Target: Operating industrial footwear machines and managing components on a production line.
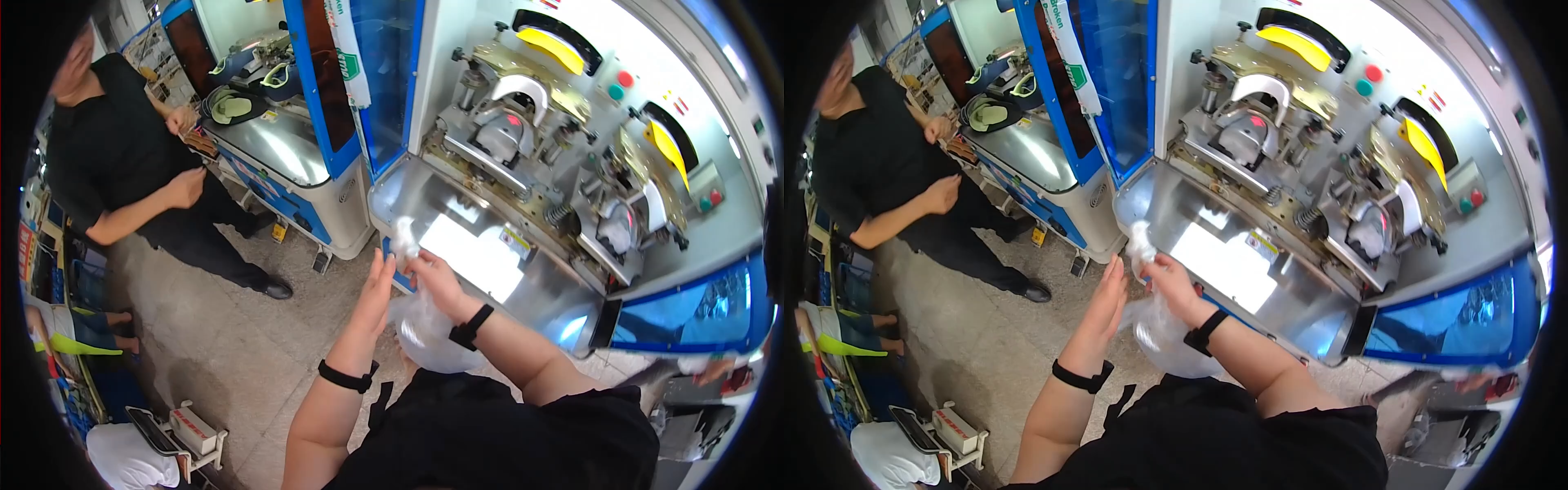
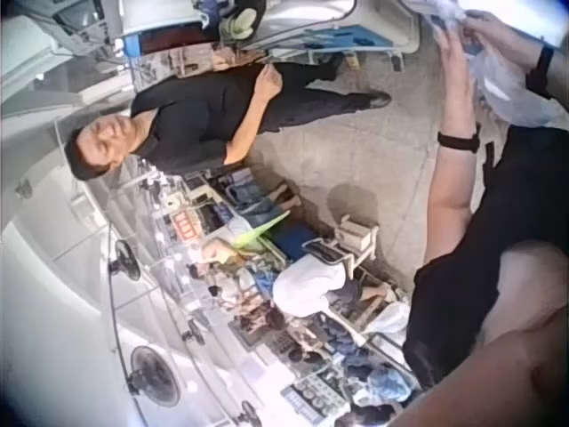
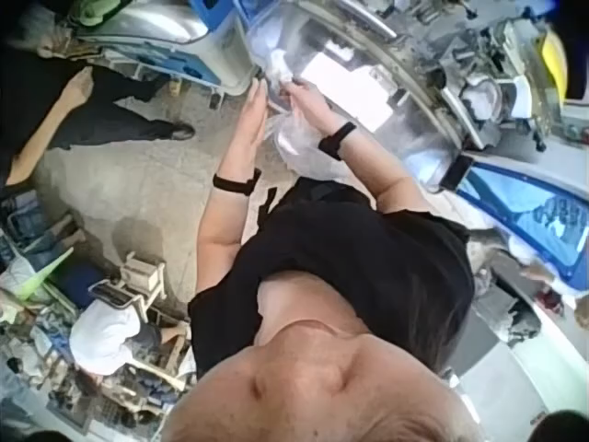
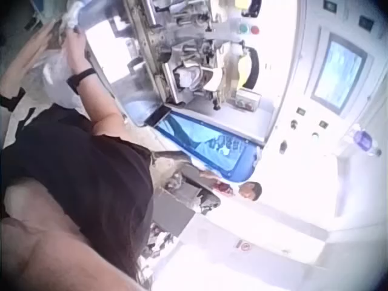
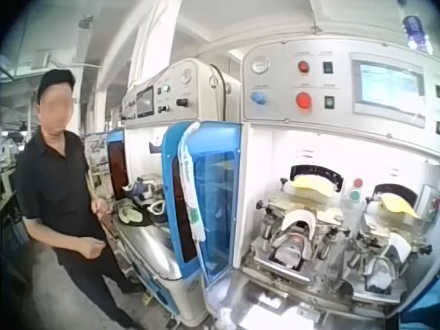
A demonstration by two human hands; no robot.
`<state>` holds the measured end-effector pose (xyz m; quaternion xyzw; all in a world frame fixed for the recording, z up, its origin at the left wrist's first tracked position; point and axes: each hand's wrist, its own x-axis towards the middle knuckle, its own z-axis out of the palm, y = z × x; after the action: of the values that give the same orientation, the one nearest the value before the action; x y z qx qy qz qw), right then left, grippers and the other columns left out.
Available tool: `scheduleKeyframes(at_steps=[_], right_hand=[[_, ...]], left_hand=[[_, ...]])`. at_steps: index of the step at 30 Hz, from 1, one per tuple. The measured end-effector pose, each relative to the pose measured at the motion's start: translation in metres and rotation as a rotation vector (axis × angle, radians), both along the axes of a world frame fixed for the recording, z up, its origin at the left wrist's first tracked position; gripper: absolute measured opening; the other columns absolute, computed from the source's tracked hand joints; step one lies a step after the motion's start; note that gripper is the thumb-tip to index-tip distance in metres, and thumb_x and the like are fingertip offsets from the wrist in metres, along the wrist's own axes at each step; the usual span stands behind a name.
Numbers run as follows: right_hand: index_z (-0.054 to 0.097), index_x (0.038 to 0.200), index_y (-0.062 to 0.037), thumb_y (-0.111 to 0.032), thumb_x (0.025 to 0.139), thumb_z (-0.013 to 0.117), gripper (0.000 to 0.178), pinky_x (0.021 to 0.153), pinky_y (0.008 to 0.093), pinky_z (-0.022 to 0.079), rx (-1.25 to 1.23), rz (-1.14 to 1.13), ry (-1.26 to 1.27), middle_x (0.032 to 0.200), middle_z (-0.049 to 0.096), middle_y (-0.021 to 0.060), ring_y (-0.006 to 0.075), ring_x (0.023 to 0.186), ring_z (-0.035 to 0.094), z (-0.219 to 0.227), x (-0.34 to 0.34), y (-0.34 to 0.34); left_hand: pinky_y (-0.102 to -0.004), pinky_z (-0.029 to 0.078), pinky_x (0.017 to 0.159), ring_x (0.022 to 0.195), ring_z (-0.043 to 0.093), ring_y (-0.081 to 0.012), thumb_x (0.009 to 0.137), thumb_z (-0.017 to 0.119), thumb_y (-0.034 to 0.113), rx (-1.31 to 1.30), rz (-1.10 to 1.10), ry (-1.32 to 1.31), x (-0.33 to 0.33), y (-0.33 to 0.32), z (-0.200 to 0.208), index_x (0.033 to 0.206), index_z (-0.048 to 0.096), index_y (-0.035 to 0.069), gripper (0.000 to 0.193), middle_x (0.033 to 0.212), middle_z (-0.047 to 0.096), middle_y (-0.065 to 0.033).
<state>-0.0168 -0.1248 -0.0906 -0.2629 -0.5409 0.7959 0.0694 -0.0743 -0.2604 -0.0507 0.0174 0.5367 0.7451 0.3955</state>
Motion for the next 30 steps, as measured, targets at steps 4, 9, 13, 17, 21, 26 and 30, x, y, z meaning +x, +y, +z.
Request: scheduleKeyframes(at_steps=[4,9,13,17,21,26,30], right_hand=[[0.055,0.106,0.0011,-0.024,0.087,0.065,0.033,0.053,0.0271,0.044,0.133,-0.418,-0.048,0.081,0.060,0.0069,0.0137,0.060,0.053,-0.033,-0.093,0.095],[0.047,0.128,0.0015,-0.027,0.087,0.067,0.054,0.051,0.0271,0.044,0.275,-0.490,-0.080,0.096,0.063,0.0085,0.0122,0.057,0.052,-0.036,-0.181,0.181],[0.052,0.119,0.0008,-0.030,0.088,0.066,0.045,0.049,0.0283,0.044,0.271,-0.558,-0.080,0.088,0.061,0.0089,0.0139,0.053,0.053,-0.034,-0.189,0.174],[0.053,0.116,-0.0025,-0.033,0.094,0.058,0.038,0.053,0.0282,0.047,0.032,-0.270,-0.062,0.089,0.059,0.0055,0.0127,0.062,0.055,-0.018,-0.153,0.107],[0.054,0.117,-0.0033,-0.036,0.097,0.053,0.038,0.061,0.0272,0.048,-0.306,-0.092,0.037,0.085,0.050,0.0019,0.0117,0.074,0.054,0.019,-0.104,0.040],[0.050,0.124,-0.0029,-0.043,0.097,0.051,0.049,0.070,0.0315,0.051,-0.280,0.025,0.074,0.095,0.052,0.0052,0.0139,0.080,0.053,0.056,-0.065,-0.032],[0.027,0.145,-0.0021,-0.065,0.090,0.045,0.086,0.103,0.0429,0.037,0.149,0.287,0.046,0.142,0.040,0.0201,0.0320,0.129,0.041,0.066,-0.016,-0.020]], left_hand=[[-0.0439,0.005,0.116,0.145,0.007,-0.0343,0.100,0.041,0.041,0.007,-0.202,0.089,-0.038,-0.012,-0.009,0.149,0.020,0.005,0.064,0.157,0.012,-0.0168],[-0.0409,0.014,0.116,0.141,0.021,-0.0321,0.101,0.041,0.032,-0.058,-0.131,-0.029,-0.038,-0.046,-0.047,0.144,0.034,0.004,0.051,0.151,0.027,-0.0138],[-0.0392,0.017,0.115,0.139,0.025,-0.0291,0.099,0.048,0.027,-0.142,-0.065,-0.100,-0.028,-0.065,-0.058,0.141,0.037,0.003,0.050,0.149,0.031,-0.0126],[-0.0404,0.025,0.112,0.135,0.035,-0.0298,0.086,0.070,0.021,-0.230,0.071,0.317,-0.010,-0.085,-0.097,0.143,0.031,0.000,0.072,0.143,0.039,-0.0197],[-0.0397,0.031,0.109,0.132,0.040,-0.0310,0.072,0.082,0.020,-0.323,-0.034,0.693,-0.023,-0.081,-0.060,0.145,0.025,-0.001,0.094,0.141,0.040,-0.0209],[-0.0359,0.042,0.099,0.120,0.051,-0.0257,0.084,0.070,0.023,-0.166,0.016,0.213,-0.003,-0.105,-0.042,0.140,0.036,0.000,0.069,0.131,0.050,-0.0178],[-0.0389,0.046,0.096,0.116,0.054,-0.0236,0.099,0.048,0.029,0.165,0.280,-0.125,0.018,-0.195,-0.049,0.135,0.044,0.003,0.044,0.129,0.054,-0.0122]])
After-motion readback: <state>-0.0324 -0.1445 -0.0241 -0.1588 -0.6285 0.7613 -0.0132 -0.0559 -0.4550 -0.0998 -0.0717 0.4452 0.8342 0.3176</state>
